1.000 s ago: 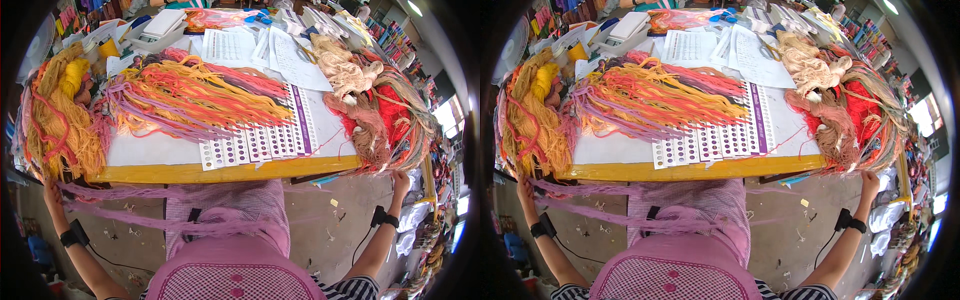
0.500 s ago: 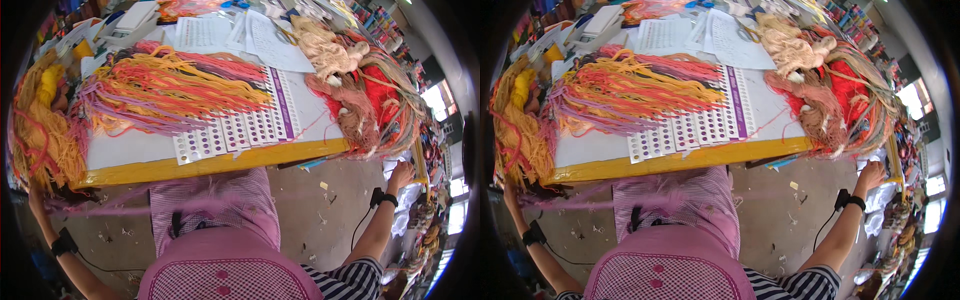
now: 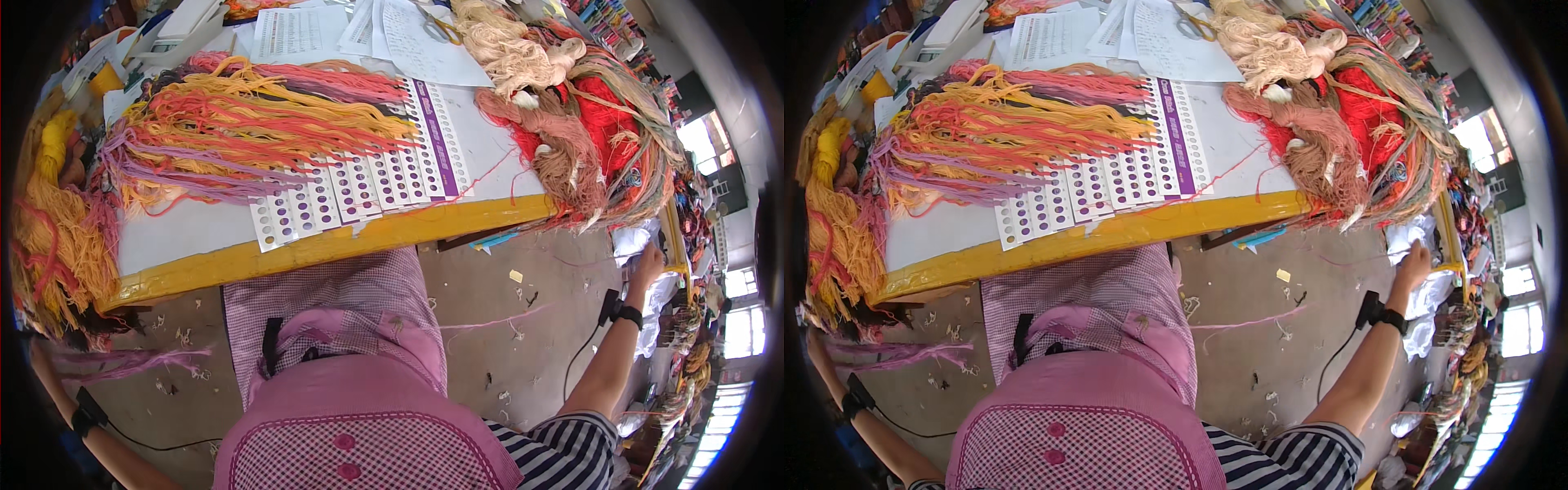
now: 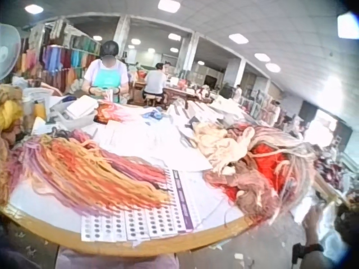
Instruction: The person compares a document to a thread organizer, writes on a paper, and then separates individual strands of purple thread from a bundle to thread them through the holes of the organizer.
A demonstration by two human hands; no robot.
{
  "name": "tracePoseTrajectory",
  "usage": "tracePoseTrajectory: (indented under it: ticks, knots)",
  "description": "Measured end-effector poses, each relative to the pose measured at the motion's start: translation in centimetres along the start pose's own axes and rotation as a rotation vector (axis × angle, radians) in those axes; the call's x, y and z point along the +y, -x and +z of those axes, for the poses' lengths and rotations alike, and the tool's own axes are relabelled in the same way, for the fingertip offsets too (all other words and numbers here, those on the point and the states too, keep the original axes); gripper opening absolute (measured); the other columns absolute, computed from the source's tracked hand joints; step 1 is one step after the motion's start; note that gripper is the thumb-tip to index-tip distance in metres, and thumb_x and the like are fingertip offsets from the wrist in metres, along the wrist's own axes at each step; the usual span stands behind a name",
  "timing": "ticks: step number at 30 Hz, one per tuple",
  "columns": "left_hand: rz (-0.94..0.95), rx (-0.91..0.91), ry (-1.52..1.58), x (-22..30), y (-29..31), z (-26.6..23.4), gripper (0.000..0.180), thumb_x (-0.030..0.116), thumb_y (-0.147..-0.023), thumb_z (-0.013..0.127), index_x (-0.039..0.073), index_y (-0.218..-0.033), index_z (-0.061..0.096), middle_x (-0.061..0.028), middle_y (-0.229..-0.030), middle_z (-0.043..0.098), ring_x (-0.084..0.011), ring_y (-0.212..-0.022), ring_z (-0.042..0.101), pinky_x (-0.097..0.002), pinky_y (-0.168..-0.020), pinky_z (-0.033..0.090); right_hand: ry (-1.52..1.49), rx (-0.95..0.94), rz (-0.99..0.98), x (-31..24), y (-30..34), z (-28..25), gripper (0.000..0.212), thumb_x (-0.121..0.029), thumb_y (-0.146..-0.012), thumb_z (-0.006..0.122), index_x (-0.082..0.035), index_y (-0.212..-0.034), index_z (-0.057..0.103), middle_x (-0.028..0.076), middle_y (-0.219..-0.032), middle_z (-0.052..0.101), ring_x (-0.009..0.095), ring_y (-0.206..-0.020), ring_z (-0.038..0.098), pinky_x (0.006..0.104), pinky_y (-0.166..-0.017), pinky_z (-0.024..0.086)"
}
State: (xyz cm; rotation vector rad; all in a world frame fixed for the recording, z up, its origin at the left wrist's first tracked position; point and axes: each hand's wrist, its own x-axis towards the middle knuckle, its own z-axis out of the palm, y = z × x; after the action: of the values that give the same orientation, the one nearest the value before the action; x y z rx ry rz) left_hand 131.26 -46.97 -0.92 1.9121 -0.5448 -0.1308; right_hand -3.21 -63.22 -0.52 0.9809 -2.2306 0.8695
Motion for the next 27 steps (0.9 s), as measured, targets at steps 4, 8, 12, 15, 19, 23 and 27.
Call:
tracePoseTrajectory:
  ticks: [4,8,12,15,19,23,27]
  knots:
    - [-0.266,-0.443,0.563,11.3,11.8,11.4,0.015,0.024,-0.101,0.046,0.01,-0.099,0.051,0.0054,-0.07,0.043,0.0006,-0.047,0.029,-0.0174,-0.037,0.018,-0.814,-0.444,0.41,-17.4,9.5,0.2,0.031,-0.032,-0.091,0.061,-0.011,-0.069,0.053,-0.005,-0.057,0.04,0.005,-0.044,0.035,0.0224,-0.04,0.026]
    - [-0.335,-0.825,0.614,20.4,24.3,23.1,0.021,0.027,-0.097,0.052,0.015,-0.08,0.046,0.0092,-0.059,0.031,-0.0001,-0.044,0.024,-0.0163,-0.036,0.016,-0.835,-0.662,-0.148,-30.0,17.8,-0.5,0.012,-0.008,-0.093,0.057,-0.002,-0.097,0.066,0.003,-0.09,0.066,0.011,-0.082,0.06,0.0237,-0.075,0.047]
    - [-0.325,-1.146,0.55,26.5,33.5,32.9,0.025,0.023,-0.093,0.055,0.012,-0.071,0.053,0.0059,-0.055,0.041,-0.0016,-0.043,0.031,-0.0193,-0.038,0.019,-0.937,-0.95,-0.321,-41.6,24.4,-3.8,0.015,-0.003,-0.093,0.05,-0.003,-0.107,0.056,0.007,-0.096,0.067,0.011,-0.074,0.061,0.0264,-0.066,0.049]
    - [-0.291,-1.405,0.467,27.3,37.5,38.5,0.02,0.025,-0.092,0.057,0.008,-0.081,0.06,0.0024,-0.06,0.049,-0.0027,-0.042,0.032,-0.02,-0.039,0.019,-1.099,-1.128,-0.423,-46.5,27.5,-2.7,0.014,-0.007,-0.09,0.054,-0.002,-0.102,0.058,0.008,-0.081,0.067,0.016,-0.059,0.062,0.0266,-0.058,0.049]
    - [-0.451,-1.497,0.411,27.1,40.5,43.0,0.025,0.027,-0.091,0.059,0.003,-0.086,0.064,-0.007,-0.072,0.062,-0.0047,-0.043,0.037,-0.0212,-0.038,0.021,-1.036,-1.247,-0.276,-49.6,29.1,-0.9,0.01,-0.007,-0.086,0.063,0.001,-0.089,0.066,0.003,-0.073,0.064,0.008,-0.062,0.057,0.0242,-0.057,0.047]
    - [-0.445,-1.497,0.417,26.4,41.8,44.2,0.03,0.03,-0.091,0.06,0.0,-0.085,0.063,-0.0077,-0.074,0.064,-0.0052,-0.044,0.04,-0.0211,-0.038,0.024,-0.87,-0.958,-0.486,-49.7,29.9,0.5,0.014,-0.014,-0.08,0.069,-0.001,-0.087,0.067,0.008,-0.074,0.066,0.012,-0.062,0.06,0.0271,-0.057,0.048]
    - [-0.399,-1.476,0.45,25.4,41.4,44.7,0.027,0.028,-0.092,0.061,0.002,-0.087,0.063,-0.0063,-0.072,0.064,-0.0051,-0.043,0.041,-0.0202,-0.039,0.026,-0.901,-0.993,-0.555,-49.7,30.1,-0.4,0.016,-0.013,-0.078,0.07,-0.002,-0.089,0.067,0.006,-0.073,0.064,0.01,-0.061,0.058,0.0254,-0.055,0.046]
